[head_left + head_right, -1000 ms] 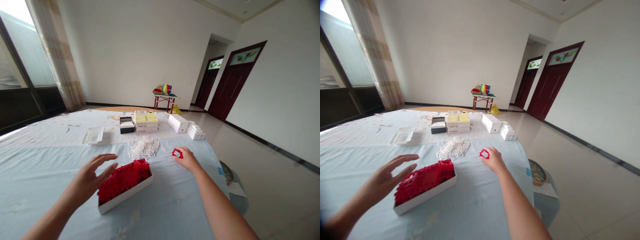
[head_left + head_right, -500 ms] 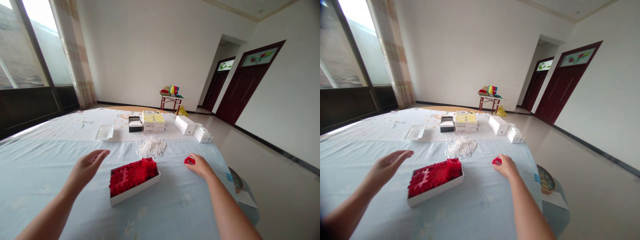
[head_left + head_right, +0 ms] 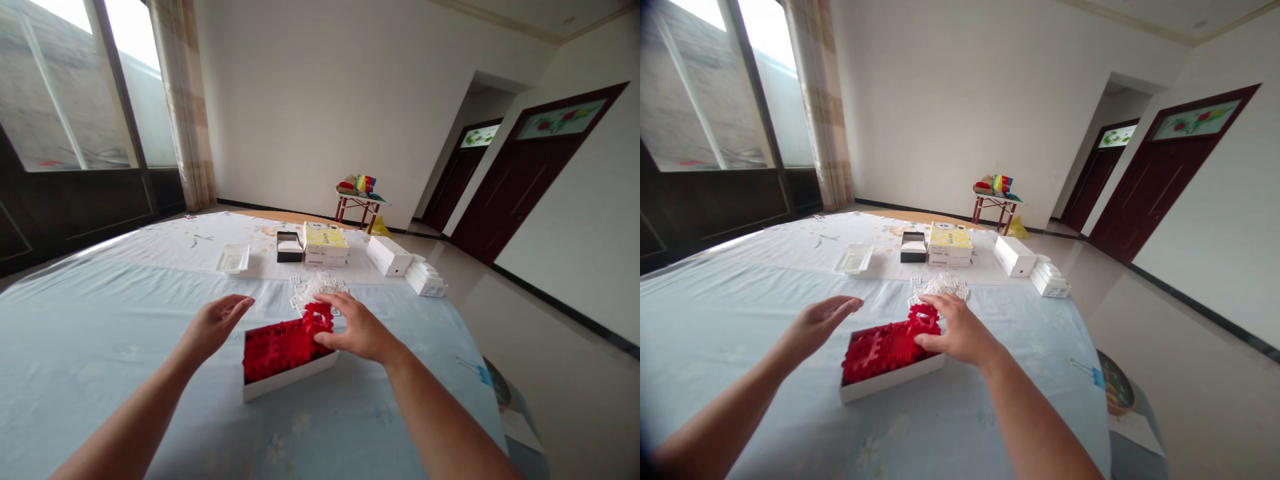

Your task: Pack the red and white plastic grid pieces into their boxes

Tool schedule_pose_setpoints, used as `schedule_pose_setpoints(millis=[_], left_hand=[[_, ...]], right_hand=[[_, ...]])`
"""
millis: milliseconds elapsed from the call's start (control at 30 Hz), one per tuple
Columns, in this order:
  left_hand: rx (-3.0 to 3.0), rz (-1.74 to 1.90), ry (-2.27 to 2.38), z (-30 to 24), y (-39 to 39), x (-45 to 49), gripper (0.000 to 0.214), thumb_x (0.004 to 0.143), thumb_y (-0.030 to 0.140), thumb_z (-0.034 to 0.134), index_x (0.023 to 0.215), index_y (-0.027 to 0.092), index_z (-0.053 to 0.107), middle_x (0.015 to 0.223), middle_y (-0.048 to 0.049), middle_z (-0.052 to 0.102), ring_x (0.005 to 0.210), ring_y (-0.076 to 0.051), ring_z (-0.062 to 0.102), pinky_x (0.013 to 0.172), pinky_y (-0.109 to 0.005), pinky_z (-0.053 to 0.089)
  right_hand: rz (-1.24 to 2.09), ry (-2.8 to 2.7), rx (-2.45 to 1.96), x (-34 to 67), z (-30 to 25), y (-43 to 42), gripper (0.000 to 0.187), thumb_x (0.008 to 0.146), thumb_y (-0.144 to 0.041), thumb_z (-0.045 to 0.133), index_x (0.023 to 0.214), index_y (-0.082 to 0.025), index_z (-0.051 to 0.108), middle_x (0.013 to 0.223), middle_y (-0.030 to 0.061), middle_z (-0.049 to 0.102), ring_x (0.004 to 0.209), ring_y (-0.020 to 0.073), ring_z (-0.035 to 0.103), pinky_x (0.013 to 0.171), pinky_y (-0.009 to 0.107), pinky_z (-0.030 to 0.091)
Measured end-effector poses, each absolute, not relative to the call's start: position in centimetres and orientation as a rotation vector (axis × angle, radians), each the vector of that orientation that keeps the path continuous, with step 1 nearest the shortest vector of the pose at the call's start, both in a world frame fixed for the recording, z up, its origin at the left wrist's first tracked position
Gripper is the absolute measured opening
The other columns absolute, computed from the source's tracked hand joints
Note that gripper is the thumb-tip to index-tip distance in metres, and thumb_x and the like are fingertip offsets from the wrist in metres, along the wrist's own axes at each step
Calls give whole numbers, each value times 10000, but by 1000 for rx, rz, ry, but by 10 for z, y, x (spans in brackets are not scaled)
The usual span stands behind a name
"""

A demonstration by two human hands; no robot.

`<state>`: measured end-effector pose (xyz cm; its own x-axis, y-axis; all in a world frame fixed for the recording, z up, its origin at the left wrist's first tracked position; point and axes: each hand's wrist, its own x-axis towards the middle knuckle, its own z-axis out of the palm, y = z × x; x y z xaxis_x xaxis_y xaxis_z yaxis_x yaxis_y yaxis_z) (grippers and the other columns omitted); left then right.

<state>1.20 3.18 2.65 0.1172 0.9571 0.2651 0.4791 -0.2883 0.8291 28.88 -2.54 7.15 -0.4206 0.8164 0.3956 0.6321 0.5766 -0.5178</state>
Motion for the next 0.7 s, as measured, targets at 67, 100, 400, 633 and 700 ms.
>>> schedule_pose_setpoints(millis=[67, 100, 400, 633, 700], left_hand=[[1825, 1096, 1394, 22, 33, 11, 414, 751, 560, 504, 861, 199, 674, 900, -45, 706, 863, -206, 627, 779, -266, 452], [1819, 1095, 1395, 20, 34, 10, 419, 754, 560, 498, 863, 195, 673, 896, -47, 706, 861, -207, 627, 777, -271, 453], [1799, 1089, 1358, 11, 38, 10, 428, 760, 561, 485, 828, 182, 671, 818, -38, 702, 798, -195, 627, 721, -262, 459], [1808, 1077, 1322, 7, 35, 14, 422, 777, 548, 469, 812, 174, 660, 789, -36, 688, 774, -184, 615, 711, -267, 457], [1812, 1078, 1314, 6, 35, 15, 427, 778, 550, 465, 808, 170, 656, 784, -39, 684, 771, -186, 612, 716, -275, 459]], right_hand=[[405, -2266, -1093, 271, 79, -22, 612, 682, -346, 696, 1245, -213, 494, 1154, 74, 567, 1081, 207, 496, 965, 363, 363], [410, -2307, -1071, 263, 81, -20, 614, 678, -345, 700, 1241, -205, 500, 1149, 77, 572, 1078, 207, 495, 964, 360, 362], [436, -2449, -1057, 245, 83, -14, 617, 672, -359, 704, 1231, -169, 524, 1142, 100, 587, 1054, 211, 511, 954, 335, 364], [495, -2485, -1070, 241, 84, -16, 632, 662, -385, 711, 1231, -177, 529, 1135, 98, 594, 1040, 220, 521, 941, 340, 373], [527, -2529, -1047, 239, 84, -15, 636, 647, -390, 725, 1220, -189, 540, 1103, 85, 614, 1024, 222, 529, 934, 344, 376]])
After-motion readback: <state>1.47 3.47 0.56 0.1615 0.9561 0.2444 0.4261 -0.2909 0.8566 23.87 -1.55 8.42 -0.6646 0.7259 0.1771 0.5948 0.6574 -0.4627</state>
